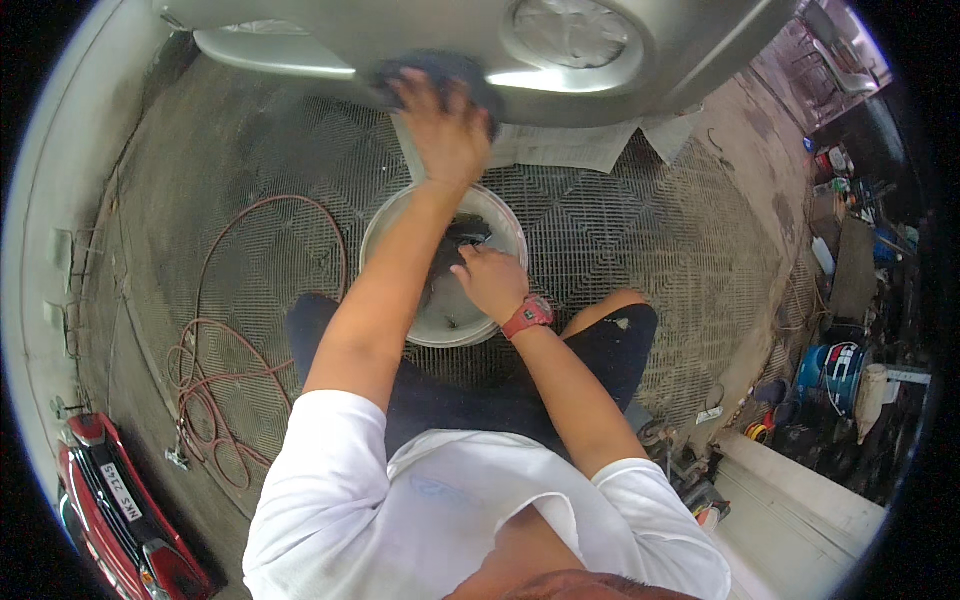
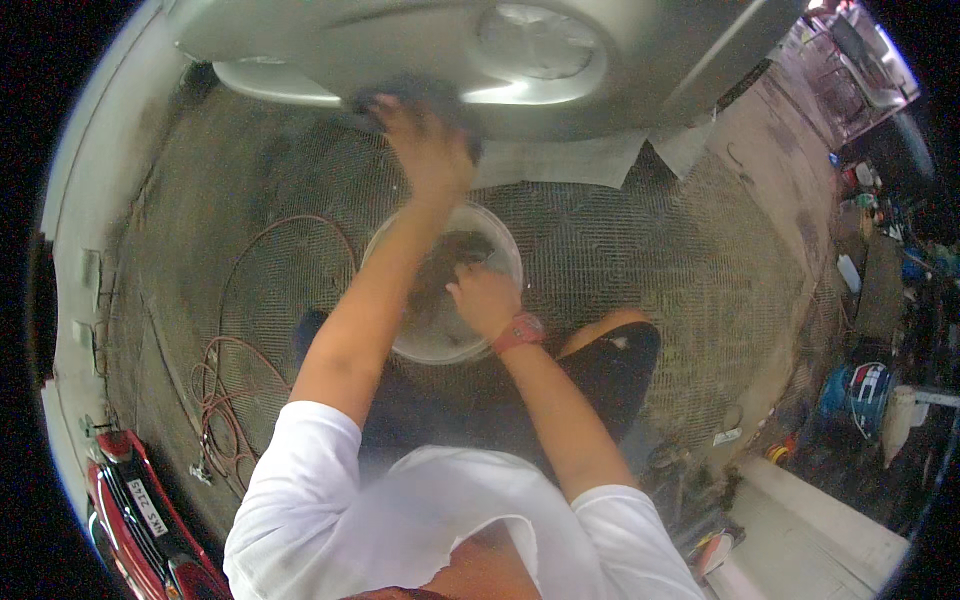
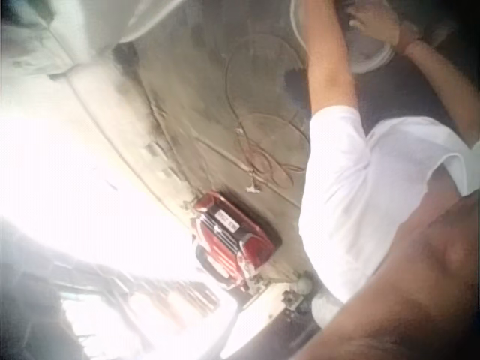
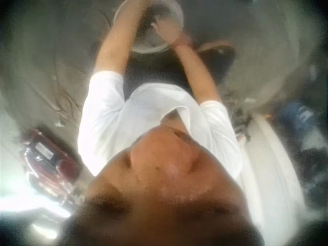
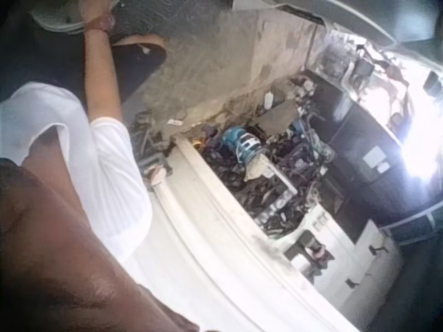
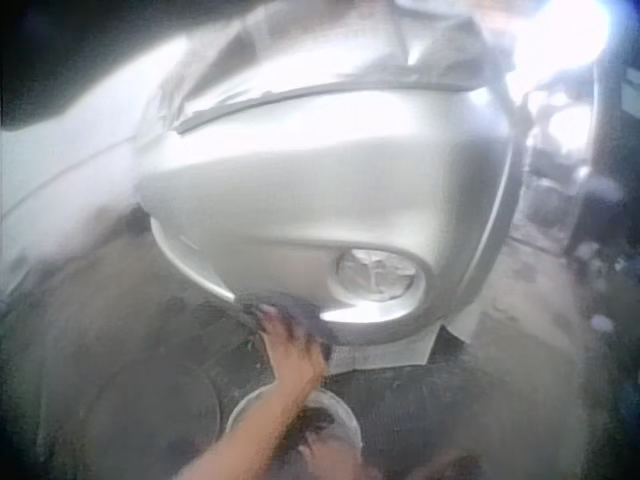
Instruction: The person wipes a silver car bumper with a cloth and water, then uses a spray gun to apply paint to the bumper surface.
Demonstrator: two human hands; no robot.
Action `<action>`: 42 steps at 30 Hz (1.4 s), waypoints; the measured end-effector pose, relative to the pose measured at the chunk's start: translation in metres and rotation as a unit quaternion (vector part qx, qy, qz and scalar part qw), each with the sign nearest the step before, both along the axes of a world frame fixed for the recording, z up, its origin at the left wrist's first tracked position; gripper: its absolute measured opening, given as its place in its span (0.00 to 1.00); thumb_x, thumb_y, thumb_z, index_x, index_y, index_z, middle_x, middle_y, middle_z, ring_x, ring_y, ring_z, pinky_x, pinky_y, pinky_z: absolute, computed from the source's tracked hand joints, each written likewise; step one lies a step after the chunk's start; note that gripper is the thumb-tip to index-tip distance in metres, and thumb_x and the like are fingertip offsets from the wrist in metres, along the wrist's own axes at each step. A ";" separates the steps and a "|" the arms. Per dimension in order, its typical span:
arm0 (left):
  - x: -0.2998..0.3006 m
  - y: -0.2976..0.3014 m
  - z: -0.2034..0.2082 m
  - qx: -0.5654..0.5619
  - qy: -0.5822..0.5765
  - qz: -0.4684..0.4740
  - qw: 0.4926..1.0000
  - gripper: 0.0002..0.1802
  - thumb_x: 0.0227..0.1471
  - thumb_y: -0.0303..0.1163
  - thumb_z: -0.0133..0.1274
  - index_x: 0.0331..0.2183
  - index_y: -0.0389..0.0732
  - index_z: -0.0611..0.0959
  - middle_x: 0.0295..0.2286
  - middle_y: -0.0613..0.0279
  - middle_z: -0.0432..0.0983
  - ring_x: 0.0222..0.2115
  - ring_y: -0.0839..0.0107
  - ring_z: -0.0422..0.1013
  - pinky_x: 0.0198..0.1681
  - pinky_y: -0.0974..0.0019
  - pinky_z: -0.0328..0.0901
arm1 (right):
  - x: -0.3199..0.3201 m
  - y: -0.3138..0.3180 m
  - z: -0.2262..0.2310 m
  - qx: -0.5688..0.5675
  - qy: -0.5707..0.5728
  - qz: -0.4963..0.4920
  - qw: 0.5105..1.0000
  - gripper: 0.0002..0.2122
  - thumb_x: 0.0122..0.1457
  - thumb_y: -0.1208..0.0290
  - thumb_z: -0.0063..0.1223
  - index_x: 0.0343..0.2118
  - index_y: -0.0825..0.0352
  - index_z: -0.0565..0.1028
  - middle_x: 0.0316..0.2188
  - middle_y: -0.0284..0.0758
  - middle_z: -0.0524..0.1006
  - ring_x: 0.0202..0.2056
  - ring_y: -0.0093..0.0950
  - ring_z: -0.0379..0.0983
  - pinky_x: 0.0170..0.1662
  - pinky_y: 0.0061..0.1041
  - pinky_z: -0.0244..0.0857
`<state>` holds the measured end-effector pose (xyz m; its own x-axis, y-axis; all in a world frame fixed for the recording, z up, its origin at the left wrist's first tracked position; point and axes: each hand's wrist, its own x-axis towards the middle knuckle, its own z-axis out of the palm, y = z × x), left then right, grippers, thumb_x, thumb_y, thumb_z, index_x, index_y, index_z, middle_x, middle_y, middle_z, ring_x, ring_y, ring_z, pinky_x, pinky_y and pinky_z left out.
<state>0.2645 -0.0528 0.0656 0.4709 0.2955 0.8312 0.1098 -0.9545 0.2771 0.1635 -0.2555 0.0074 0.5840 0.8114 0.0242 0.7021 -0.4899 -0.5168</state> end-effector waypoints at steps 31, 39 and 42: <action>-0.012 0.069 0.113 0.225 -0.087 0.028 0.970 0.34 0.64 0.63 0.57 0.68 0.69 0.78 0.79 0.52 0.46 0.78 0.36 0.39 0.79 0.31 0.32 | -0.010 0.006 0.014 0.013 0.015 0.018 1.000 0.19 0.68 0.59 0.61 0.54 0.68 0.82 0.43 0.45 0.86 0.44 0.47 0.83 0.48 0.47 0.77; -0.028 0.103 0.152 0.389 0.091 -0.023 0.917 0.28 0.67 0.63 0.53 0.66 0.80 0.78 0.76 0.76 0.58 0.78 0.55 0.48 0.79 0.32 0.31 | -0.004 -0.004 0.011 0.028 0.018 0.001 0.999 0.19 0.68 0.58 0.60 0.53 0.67 0.81 0.43 0.44 0.86 0.45 0.47 0.83 0.49 0.47 0.76; -0.045 0.152 0.177 0.265 -0.124 -0.070 0.954 0.28 0.65 0.62 0.56 0.64 0.75 0.80 0.76 0.69 0.57 0.78 0.51 0.49 0.78 0.31 0.39 | -0.010 0.008 0.014 0.033 0.033 0.012 0.999 0.17 0.69 0.58 0.59 0.51 0.67 0.81 0.43 0.45 0.85 0.45 0.47 0.83 0.49 0.48 0.76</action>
<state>0.2196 0.0994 0.2425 0.2442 -0.2492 0.9372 -0.0358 -0.9681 -0.2481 0.1538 -0.2475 0.0211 0.5666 0.8230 0.0405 0.6765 -0.4366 -0.5930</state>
